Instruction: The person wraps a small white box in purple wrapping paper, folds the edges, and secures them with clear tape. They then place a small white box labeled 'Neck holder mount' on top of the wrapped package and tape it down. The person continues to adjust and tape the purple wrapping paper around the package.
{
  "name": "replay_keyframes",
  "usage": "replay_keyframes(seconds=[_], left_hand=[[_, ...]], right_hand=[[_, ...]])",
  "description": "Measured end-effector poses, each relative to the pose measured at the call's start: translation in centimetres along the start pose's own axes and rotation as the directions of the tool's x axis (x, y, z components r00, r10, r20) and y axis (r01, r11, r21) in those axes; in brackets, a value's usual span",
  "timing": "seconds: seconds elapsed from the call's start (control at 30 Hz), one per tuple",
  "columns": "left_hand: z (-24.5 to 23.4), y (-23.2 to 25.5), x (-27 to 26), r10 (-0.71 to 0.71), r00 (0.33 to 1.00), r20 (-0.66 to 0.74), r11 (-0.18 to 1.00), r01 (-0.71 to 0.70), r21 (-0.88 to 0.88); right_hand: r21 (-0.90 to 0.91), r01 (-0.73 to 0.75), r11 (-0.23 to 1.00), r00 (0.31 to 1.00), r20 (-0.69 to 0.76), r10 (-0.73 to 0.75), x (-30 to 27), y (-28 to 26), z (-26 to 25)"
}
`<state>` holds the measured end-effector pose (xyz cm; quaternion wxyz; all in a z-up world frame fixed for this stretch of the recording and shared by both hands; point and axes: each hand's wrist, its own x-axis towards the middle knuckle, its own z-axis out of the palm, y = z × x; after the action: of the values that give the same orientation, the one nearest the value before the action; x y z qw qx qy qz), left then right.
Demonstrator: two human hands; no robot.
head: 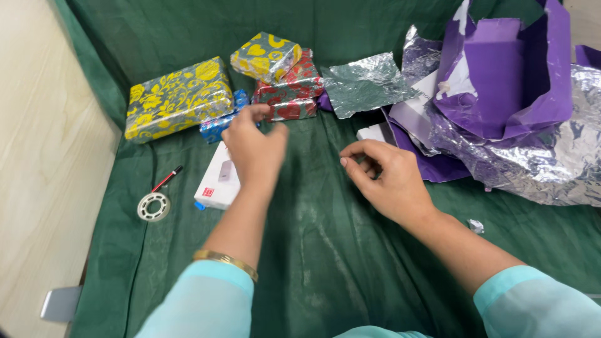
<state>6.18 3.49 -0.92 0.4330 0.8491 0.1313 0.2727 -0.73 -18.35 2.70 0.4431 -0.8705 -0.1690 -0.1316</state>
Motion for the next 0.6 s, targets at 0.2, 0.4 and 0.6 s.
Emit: replay_keyframes(seconds=[0.2, 0.4, 0.6], left_hand=[[-6.1, 2.3, -4.9, -0.058, 0.982, 0.18, 0.767, -0.072, 0.638], [-9.1, 1.4, -4.2, -0.263, 0.949, 0.172, 0.698, 0.064, 0.713], [-9.2, 1.1, -2.8, -0.274, 0.932, 0.239, 0.704, 0.025, 0.71]], right_hand=[[0.032, -0.029, 0.999, 0.98, 0.199, 0.022, -1.6, 0.2, 2.2], [0.052, -0.044, 0.998, 0.959, 0.281, 0.028, -2.0, -0.2, 4.0], [0.054, -0.027, 0.998, 0.955, 0.295, 0.01, -1.7, -0.6, 4.8]])
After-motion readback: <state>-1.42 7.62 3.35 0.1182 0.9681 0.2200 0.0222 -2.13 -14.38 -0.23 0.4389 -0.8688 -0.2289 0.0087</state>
